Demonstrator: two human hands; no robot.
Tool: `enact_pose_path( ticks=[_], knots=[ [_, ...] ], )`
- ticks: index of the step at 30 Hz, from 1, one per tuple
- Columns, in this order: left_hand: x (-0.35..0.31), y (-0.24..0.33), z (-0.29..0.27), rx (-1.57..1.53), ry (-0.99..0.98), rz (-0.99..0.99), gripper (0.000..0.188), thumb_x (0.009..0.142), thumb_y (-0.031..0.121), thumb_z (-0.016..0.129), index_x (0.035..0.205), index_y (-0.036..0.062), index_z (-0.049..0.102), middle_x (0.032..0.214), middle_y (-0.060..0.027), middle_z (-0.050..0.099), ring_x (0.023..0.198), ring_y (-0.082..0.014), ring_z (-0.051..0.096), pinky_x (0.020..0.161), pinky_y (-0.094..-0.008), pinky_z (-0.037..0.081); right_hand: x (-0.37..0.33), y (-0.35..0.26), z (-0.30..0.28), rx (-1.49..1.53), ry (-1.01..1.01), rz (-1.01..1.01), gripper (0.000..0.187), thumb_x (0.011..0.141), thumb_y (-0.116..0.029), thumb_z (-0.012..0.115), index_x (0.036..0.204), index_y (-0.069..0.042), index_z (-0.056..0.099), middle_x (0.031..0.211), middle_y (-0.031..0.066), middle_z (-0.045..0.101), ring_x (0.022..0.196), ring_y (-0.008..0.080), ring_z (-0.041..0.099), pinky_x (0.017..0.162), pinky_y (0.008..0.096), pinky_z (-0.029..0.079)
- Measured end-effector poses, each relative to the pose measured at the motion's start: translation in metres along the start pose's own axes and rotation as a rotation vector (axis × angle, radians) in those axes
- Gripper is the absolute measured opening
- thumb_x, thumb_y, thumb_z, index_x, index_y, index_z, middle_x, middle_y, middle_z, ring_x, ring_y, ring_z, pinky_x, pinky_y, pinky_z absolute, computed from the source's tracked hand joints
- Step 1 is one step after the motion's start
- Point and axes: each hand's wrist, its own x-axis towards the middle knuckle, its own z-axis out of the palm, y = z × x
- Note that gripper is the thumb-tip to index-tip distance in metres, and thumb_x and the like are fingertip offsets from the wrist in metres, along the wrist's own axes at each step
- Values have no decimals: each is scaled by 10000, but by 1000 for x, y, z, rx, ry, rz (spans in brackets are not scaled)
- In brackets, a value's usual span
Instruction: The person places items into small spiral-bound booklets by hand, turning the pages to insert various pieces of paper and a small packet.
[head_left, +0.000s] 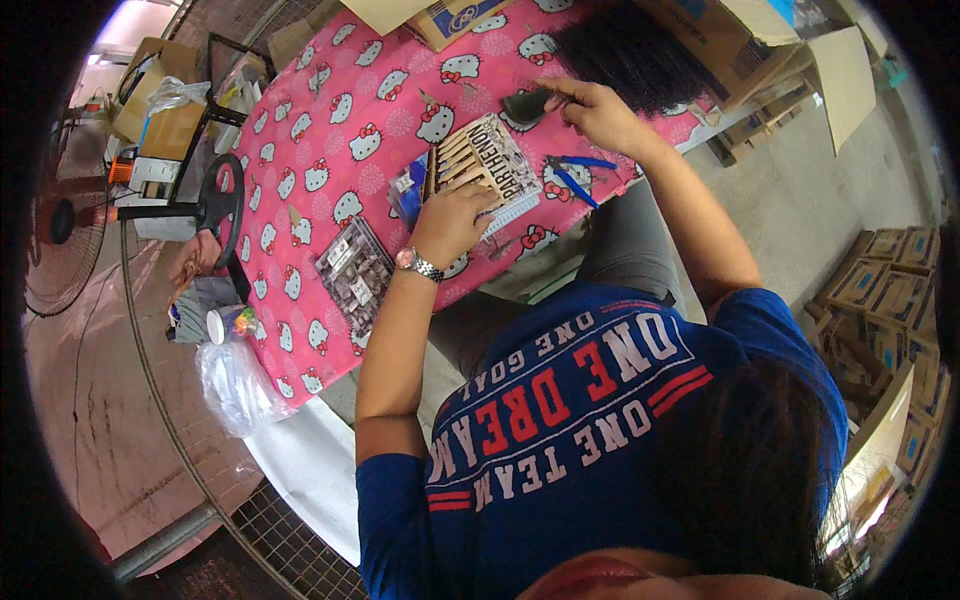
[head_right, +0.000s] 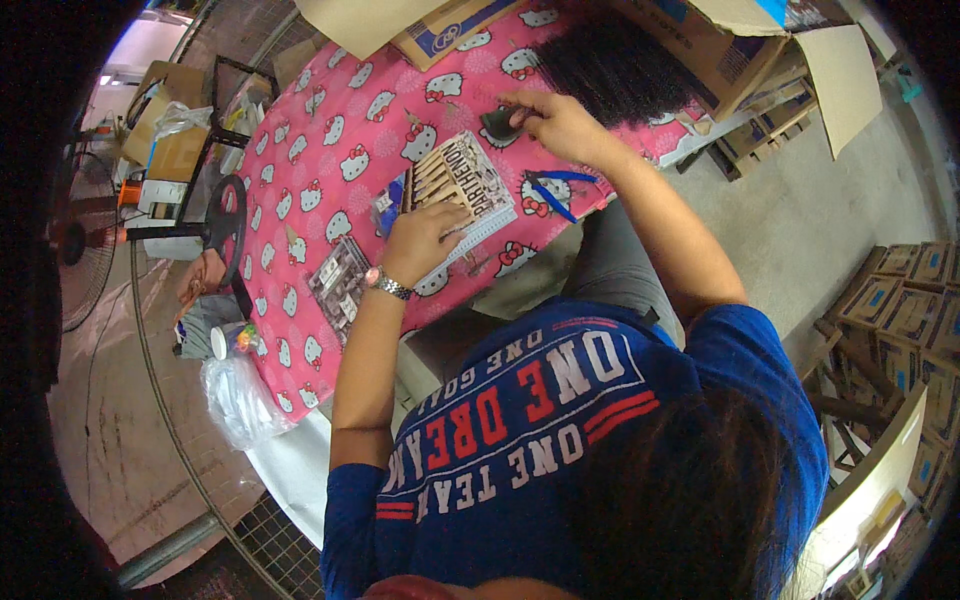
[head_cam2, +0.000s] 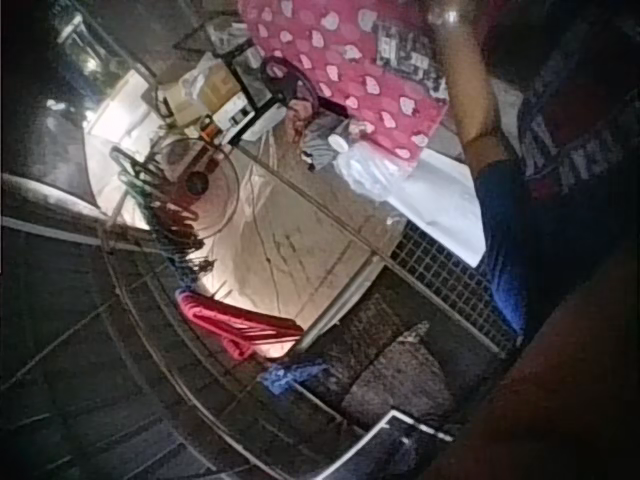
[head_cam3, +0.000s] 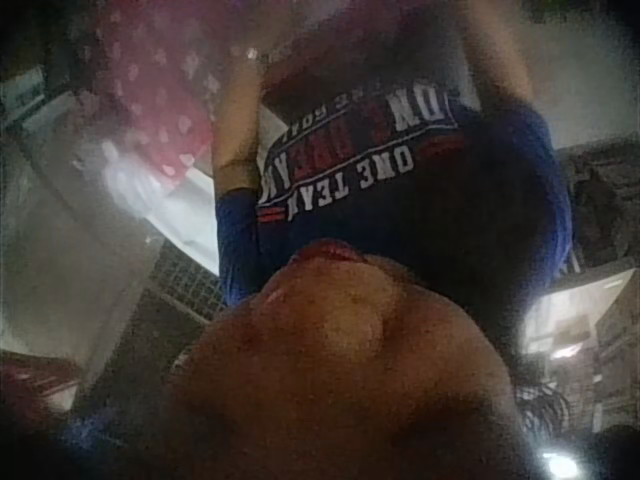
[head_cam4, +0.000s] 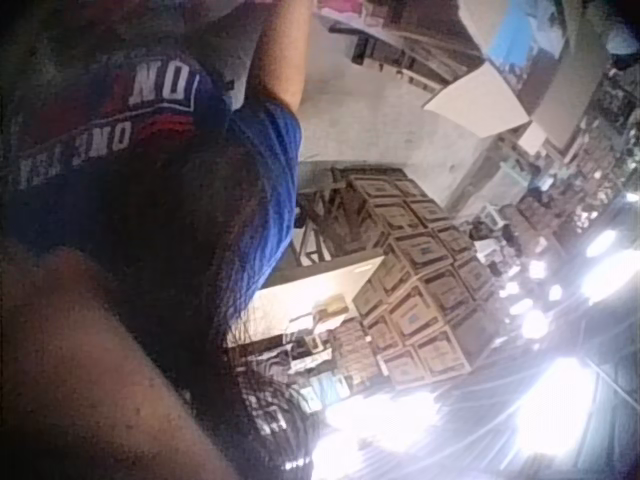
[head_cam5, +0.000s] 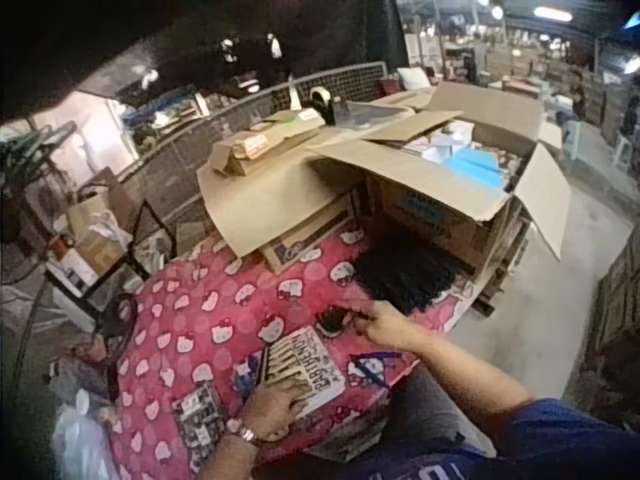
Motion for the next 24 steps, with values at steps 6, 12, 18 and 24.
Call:
enact_pose_path(
  ticks=[6, 12, 18, 24],
  knots=[
    [0, -2, -3, -10, -30, -10, 274, 825, 186, 665, 1086, 114, 705, 1112, -79, 692, 997, -248, 662, 834, -354, 538, -6, -17, 15, -52, -51, -157, 361, 988, -209, 554, 1324, -81, 579, 1059, 83, 668, 954, 144, 599, 907, 293, 465],
    [1, 1, 2, 61, -11, -9, 272, 833, 194, 639, 1085, 111, 697, 1076, -79, 701, 966, -255, 665, 834, -356, 539, -8, -21, 19, 3, -60, 1, 344, 962, -243, 575, 1273, -102, 612, 1114, 137, 679, 1008, 196, 644, 889, 319, 486],
    [-3, 2, -36, 236, 183, -230, 216, 828, 130, 606, 1025, 68, 672, 904, -143, 667, 739, -299, 654, 617, -404, 519, -11, -29, 19, -31, -9, -214, 328, 945, -135, 577, 1265, -75, 617, 997, 80, 678, 885, 153, 588, 834, 302, 473],
    [10, -4, -78, 300, 508, -123, 246, 815, 80, 560, 1048, 27, 621, 925, -143, 647, 854, -323, 625, 773, -446, 502, -2, -65, 25, -99, 14, -356, 232, 896, -160, 642, 1112, -100, 703, 1030, 139, 668, 902, 277, 632, 815, 371, 489]
  ],
)
